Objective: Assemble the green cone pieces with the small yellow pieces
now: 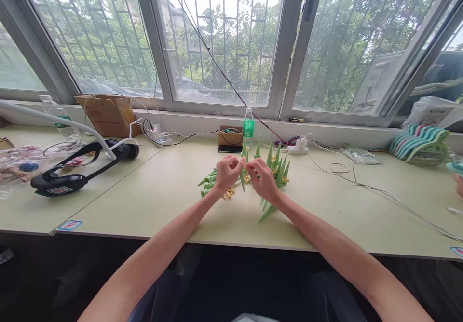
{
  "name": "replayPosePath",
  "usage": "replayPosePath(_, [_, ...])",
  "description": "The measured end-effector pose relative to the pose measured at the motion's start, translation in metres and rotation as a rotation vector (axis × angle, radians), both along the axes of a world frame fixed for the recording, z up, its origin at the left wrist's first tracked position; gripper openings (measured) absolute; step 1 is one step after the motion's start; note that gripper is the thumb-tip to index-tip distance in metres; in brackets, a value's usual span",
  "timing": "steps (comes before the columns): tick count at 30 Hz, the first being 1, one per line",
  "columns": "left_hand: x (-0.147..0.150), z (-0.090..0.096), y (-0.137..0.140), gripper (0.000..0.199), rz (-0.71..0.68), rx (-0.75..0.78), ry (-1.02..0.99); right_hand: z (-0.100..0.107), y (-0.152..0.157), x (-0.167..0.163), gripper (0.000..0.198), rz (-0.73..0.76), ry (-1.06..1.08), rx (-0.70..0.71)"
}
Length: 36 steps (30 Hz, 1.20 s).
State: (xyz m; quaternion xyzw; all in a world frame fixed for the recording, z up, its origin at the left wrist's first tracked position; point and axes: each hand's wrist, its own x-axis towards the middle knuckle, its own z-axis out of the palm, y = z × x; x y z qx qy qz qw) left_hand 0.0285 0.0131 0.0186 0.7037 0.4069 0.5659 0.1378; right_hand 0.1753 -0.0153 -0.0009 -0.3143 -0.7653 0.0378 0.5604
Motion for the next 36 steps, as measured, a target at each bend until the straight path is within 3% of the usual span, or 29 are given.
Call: replayPosePath(36, [-0.0008, -0.0022, 0.0008, 0.041, 0.028, -0.018, 0.004, -0.002, 0.0022, 0.0003, 0.016, 0.045, -0.025, -0.057])
